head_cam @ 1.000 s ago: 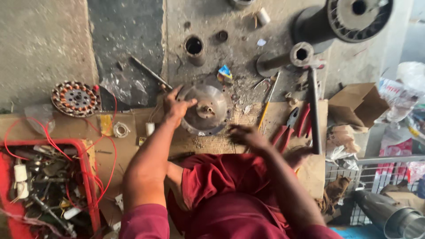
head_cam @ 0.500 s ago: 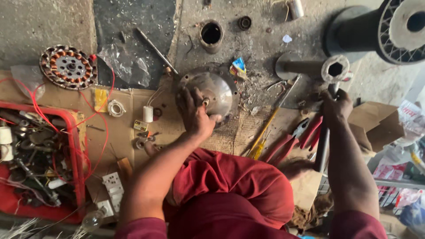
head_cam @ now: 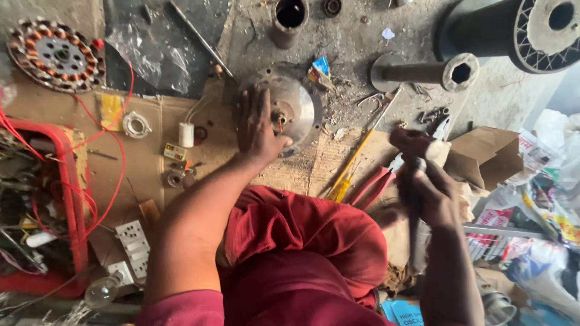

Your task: The person sits on the floor and uses a hammer and screwdriver to work on a metal electrical component, likely a fan motor housing. They repeatedly strike the component with the hammer and use the screwdriver to pry or adjust parts.

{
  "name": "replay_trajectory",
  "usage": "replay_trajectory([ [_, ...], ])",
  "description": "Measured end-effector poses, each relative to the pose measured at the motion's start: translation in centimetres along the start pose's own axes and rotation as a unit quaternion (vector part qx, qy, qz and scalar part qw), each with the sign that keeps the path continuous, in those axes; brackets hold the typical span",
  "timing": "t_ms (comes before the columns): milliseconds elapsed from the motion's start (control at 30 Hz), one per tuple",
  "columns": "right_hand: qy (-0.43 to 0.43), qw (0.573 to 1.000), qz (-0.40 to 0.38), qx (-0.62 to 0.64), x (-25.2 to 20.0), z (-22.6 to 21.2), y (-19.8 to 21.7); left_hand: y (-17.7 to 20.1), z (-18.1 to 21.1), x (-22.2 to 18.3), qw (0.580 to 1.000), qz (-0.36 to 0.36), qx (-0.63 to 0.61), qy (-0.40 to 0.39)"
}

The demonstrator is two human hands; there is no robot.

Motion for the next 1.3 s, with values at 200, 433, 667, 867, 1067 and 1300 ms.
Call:
replay_trajectory([
  [200,0.025,0.977,-0.075,-0.2,3.6,-4.5,-12.8,0.3,0.1,1.2,0.999,0.006,0.044,0.016],
  [433,0.124,0.98,-0.017,-0.152,1.6,-9.9,-11.2,0.4,0.2,0.9,1.0,-0.017,0.024,0.004],
  [667,0.099,0.975,-0.056,-0.189,6.1,-5.4,-16.2,0.2,0.0,0.4,0.999,0.01,0.035,0.004],
  [867,0.075,0.979,-0.068,-0.177,5.2,-9.0,-12.7,1.1,0.5,1.5,0.999,0.02,0.039,0.007],
  [1067,0.168,0.984,-0.059,-0.025,3.8,-5.9,-14.5,-0.5,0.0,0.4,1.0,0.009,0.012,-0.005],
  [1300,0.182,0.969,-0.078,-0.149,6.2,-8.5,-12.9,-2.5,0.6,0.1,0.996,0.061,0.021,-0.06],
])
Point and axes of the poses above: each hand's wrist, its own x-axis towards the middle knuckle, its own y-axis out of the back of the hand, z = x × y, the point moved 5 cm from there along x, towards the middle knuckle, and after that the axes turned 14 degrees about -y, right-handed, at the moved point
